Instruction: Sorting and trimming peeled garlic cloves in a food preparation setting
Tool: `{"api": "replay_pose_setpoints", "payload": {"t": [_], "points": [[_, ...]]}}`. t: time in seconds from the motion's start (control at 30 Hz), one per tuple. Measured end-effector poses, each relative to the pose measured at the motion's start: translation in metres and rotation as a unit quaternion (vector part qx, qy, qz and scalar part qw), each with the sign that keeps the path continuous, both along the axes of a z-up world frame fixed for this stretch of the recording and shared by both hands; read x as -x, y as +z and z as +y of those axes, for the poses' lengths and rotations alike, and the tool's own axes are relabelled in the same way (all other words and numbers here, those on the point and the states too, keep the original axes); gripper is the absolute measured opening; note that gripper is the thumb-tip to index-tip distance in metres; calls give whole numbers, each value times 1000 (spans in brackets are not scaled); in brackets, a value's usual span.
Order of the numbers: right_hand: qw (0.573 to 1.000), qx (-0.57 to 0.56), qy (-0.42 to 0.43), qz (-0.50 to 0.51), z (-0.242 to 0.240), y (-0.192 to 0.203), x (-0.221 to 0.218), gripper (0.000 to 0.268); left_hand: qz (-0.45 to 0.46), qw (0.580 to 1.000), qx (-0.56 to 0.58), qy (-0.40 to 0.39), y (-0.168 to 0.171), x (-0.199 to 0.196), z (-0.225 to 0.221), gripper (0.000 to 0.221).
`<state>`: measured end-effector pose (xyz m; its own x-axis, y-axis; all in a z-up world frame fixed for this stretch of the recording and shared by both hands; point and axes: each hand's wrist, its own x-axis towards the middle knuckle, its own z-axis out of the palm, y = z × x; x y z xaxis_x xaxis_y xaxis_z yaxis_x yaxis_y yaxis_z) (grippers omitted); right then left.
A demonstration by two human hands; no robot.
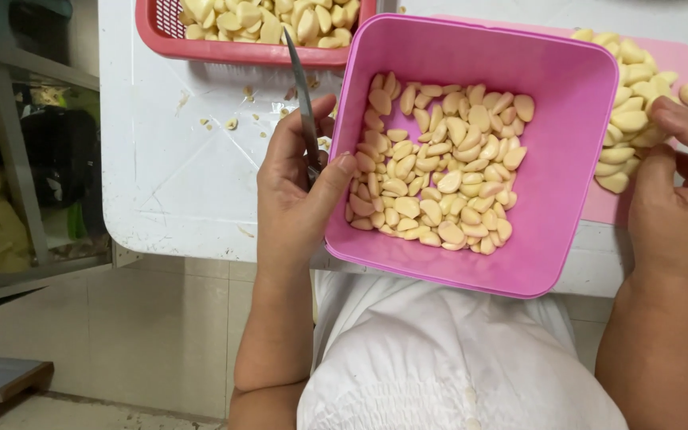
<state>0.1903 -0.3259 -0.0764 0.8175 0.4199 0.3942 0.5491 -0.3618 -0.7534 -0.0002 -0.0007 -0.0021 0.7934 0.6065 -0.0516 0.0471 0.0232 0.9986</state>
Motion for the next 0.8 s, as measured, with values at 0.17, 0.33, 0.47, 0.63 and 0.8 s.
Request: {"api": "replay_pose_setpoints", "payload": {"t": [0.17, 0.33, 0.47, 0.63, 0.8], "points": [[1000, -19, -18, -13, 1, -4, -3, 44, -2, 1000, 5, 1, -1, 0, 0, 51], [995, -20, -92, 43, -3, -7, -5, 46, 0, 1000, 13, 4, 0, -1, -1, 51], [992, -34, -105, 54, 2, -4, -6, 45, -3, 1000, 28, 7, 2, -2, -2, 53], [975, -58, -171, 131, 6, -5, -10, 39, -27, 999, 42, 7, 0, -2, -2, 52], [978, -49, -187, 78, 3, -8, -13, 40, -32, 999, 25, -7, 6, -1, -2, 49]]}}
